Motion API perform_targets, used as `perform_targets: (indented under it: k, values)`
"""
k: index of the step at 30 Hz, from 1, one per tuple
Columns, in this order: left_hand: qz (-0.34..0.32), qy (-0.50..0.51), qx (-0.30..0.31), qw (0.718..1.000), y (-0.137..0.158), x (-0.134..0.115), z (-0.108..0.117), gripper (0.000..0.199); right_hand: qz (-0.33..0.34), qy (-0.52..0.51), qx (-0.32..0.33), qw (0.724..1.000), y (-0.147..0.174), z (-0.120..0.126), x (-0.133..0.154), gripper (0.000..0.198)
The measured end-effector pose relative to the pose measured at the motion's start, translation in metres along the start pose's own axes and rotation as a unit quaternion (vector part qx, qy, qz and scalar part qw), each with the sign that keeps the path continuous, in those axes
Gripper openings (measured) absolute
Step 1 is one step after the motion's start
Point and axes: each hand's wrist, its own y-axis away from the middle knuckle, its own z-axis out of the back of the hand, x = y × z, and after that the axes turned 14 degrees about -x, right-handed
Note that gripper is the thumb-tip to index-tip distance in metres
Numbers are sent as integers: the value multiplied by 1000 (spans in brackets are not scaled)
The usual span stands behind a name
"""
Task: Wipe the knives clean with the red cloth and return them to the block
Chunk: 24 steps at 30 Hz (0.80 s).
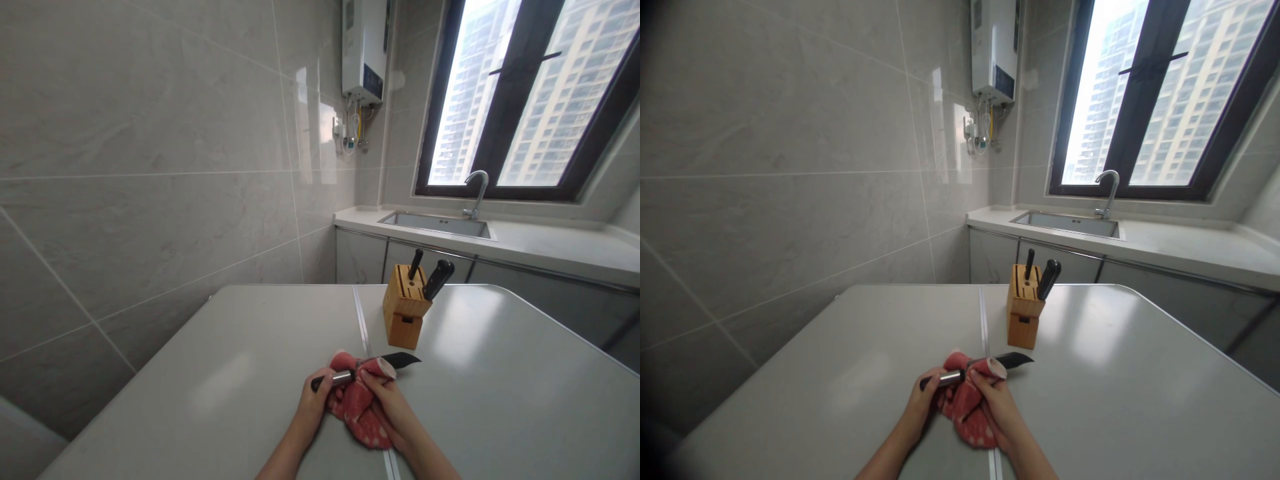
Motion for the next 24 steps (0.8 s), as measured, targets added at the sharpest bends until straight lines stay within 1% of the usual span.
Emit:
perform_targets:
  k: [4, 8, 11, 15, 18, 21, 24]
  values:
    - [22, 23, -14, 999, 2, -2, 0, 46, 8, -5, 0, 1000, -1, 0, 0, 21]
    - [35, 3, -29, 999, 1, 0, 0, 42, 13, -5, -6, 1000, -3, 2, 0, 24]
    - [31, -20, -23, 999, 0, 3, 1, 39, 10, -1, -9, 1000, -2, 3, 0, 29]
    - [-23, -62, 2, 998, 0, 1, 2, 35, 2, 16, 6, 1000, 0, 3, 0, 27]
    - [-70, -106, 24, 992, 0, -2, 1, 33, 2, 26, 0, 1000, 1, 2, 1, 25]
    - [-93, -138, 35, 985, -1, -2, 0, 31, 8, 26, -12, 1000, 0, 0, 2, 27]
    - [-103, -152, 37, 982, -1, 0, 0, 29, 10, 18, -16, 1000, -1, 1, 2, 29]
